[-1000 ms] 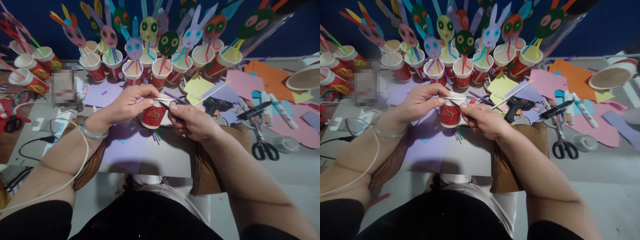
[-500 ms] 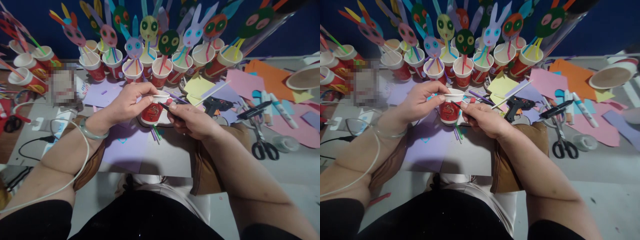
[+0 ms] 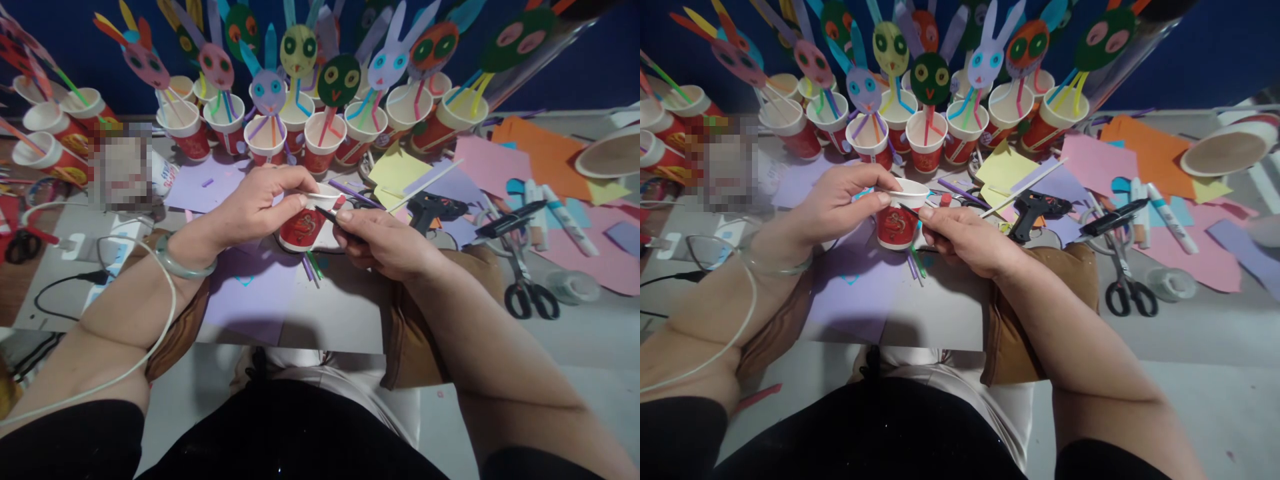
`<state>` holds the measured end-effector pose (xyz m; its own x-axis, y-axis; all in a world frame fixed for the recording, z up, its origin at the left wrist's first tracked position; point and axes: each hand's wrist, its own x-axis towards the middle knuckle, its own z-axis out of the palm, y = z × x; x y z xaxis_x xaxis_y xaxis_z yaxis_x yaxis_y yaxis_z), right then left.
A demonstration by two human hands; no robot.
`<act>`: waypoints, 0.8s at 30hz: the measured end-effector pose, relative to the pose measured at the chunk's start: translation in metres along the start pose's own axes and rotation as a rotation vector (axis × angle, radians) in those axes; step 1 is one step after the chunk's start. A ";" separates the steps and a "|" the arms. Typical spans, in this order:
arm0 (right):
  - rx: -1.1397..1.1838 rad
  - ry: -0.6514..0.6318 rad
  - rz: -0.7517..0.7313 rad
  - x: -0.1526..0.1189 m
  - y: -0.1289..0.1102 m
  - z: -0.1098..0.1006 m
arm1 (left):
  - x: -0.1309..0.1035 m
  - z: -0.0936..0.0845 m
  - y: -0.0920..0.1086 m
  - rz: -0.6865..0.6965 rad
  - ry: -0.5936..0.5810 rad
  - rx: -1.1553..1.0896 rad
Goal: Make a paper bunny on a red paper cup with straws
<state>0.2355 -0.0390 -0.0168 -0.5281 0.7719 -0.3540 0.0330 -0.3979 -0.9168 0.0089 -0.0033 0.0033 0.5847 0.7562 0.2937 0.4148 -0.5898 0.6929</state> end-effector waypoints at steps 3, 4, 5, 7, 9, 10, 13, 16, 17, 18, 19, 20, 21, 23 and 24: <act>0.025 -0.017 0.018 -0.001 0.000 0.001 | 0.000 0.000 0.000 -0.011 0.002 0.002; 0.035 -0.023 0.019 -0.001 0.000 0.001 | 0.000 0.000 0.000 -0.015 0.005 0.004; 0.043 -0.028 0.018 -0.001 0.000 0.001 | 0.000 0.000 -0.001 -0.018 0.008 0.006; 0.055 -0.036 0.014 0.000 0.000 0.001 | 0.000 -0.001 -0.001 -0.016 0.011 0.007; 0.065 -0.041 0.009 0.000 0.000 0.001 | 0.000 -0.001 -0.001 -0.012 0.012 0.005; 0.069 -0.041 0.007 0.000 0.000 0.001 | 0.000 -0.001 -0.001 -0.012 0.010 0.003; 0.076 -0.020 0.006 0.000 0.000 0.001 | -0.001 0.000 0.000 -0.021 0.006 -0.011; 0.076 -0.003 0.022 0.000 0.000 0.001 | -0.001 0.000 0.000 -0.022 0.001 -0.036; 0.071 0.000 0.025 0.000 0.000 0.001 | -0.001 0.000 0.000 -0.018 0.000 -0.043; 0.063 0.002 0.024 0.000 0.000 0.001 | -0.001 0.000 0.000 -0.015 -0.002 -0.049; 0.054 0.006 0.017 0.000 -0.001 0.001 | -0.001 0.000 0.000 -0.013 -0.003 -0.052; 0.046 0.009 0.006 0.001 0.000 0.001 | -0.001 0.000 0.000 -0.013 -0.003 -0.053; 0.038 0.012 -0.006 0.001 0.000 0.001 | -0.002 0.001 0.000 -0.014 -0.004 -0.052; 0.020 0.011 -0.026 0.001 0.000 0.000 | -0.002 0.001 0.000 -0.012 -0.012 -0.048; 0.007 0.004 -0.040 0.001 0.000 -0.001 | -0.001 0.001 0.000 -0.009 -0.018 -0.048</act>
<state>0.2358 -0.0380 -0.0177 -0.5258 0.7892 -0.3174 0.0059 -0.3697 -0.9291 0.0090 -0.0048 0.0020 0.5939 0.7557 0.2761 0.3864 -0.5689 0.7260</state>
